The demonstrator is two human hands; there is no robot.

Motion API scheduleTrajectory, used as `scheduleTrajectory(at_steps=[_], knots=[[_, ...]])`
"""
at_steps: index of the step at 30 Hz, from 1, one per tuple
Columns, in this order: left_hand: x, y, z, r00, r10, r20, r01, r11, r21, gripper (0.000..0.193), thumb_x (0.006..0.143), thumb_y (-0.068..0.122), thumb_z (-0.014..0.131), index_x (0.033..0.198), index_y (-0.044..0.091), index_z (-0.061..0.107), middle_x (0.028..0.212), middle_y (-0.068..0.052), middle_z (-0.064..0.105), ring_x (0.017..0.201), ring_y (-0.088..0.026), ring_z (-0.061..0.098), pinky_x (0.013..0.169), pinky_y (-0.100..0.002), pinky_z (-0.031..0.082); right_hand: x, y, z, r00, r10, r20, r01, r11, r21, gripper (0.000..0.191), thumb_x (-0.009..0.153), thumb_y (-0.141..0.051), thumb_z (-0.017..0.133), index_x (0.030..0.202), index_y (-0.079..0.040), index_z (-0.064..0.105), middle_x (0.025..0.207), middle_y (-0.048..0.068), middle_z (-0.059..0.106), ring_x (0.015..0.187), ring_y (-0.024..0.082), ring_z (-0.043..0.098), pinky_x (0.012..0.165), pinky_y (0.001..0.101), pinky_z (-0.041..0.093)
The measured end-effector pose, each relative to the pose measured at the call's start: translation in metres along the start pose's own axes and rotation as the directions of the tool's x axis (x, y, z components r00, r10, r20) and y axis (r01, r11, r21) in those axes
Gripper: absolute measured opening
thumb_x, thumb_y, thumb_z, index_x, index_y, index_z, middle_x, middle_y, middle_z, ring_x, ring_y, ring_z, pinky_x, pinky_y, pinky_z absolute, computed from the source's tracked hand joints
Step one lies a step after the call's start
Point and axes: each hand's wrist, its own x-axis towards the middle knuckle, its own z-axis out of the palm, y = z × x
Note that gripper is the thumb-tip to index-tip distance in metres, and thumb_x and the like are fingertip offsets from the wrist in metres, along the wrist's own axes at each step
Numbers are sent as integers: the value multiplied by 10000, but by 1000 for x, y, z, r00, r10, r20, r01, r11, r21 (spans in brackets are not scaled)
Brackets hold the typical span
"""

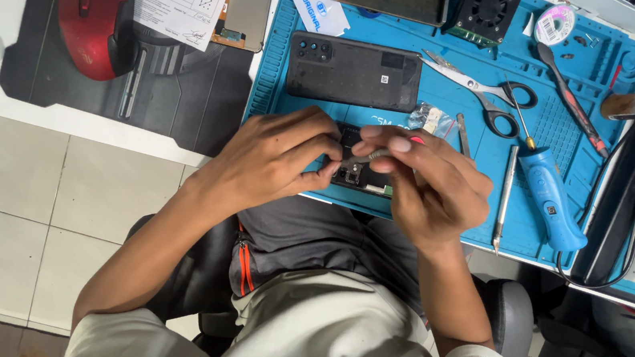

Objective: The person repairs a disassembled smartphone on a blue repair mat. They use a screwdriver to unscrew and adjust small internal components, reposition the phone frame, briefly reach toward a microscope and other bench tools, and continue driving screws into the phone chassis.

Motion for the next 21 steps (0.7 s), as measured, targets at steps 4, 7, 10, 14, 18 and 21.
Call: scheduleTrajectory(at_steps=[4,7,10,14,18,21], knots=[[1,1,-3,1000,19,18,-20,998,53,203,861,97,811,949,64,631,1012,-44,609,921,-220,668,687,-357,559,-3,1,1,999,48,-8,-48,999,9,363,994,221,591,1293,18,556,1082,273,734,894,313,794,733,308,662],[1,-1,-7,1000,15,-9,-15,1000,0,252,870,162,832,1009,45,657,1045,-52,618,920,-224,665,730,-362,579,-9,1,-2,989,137,-53,-132,988,82,350,1033,174,585,1333,-3,548,1140,295,719,885,315,789,714,299,654],[1,-1,-5,999,-5,-48,2,999,-54,335,858,253,865,1036,39,678,1056,-68,623,926,-237,670,736,-359,583,-13,5,-3,983,151,-105,-133,978,162,340,1075,95,612,1380,-33,539,1133,289,708,871,323,783,713,329,669],[1,2,3,996,-45,-81,35,992,-119,257,885,200,869,1011,61,694,1020,-44,643,917,-226,686,763,-354,593,-18,8,-2,979,147,-143,-118,973,196,343,1099,14,633,1420,-62,540,1104,285,705,861,332,781,724,373,685],[0,3,8,992,-74,-102,57,985,-164,188,901,129,852,965,59,690,983,-37,656,881,-209,688,737,-344,592,-19,7,-3,980,132,-147,-103,977,188,348,1099,12,643,1422,-67,541,1096,283,703,861,337,780,731,390,691],[0,4,7,993,-75,-95,58,983,-173,158,903,97,833,951,56,688,969,-36,653,876,-208,685,729,-349,587,-18,5,-3,982,123,-142,-98,981,170,351,1089,40,634,1412,-63,540,1083,283,706,855,333,782,720,383,690]])
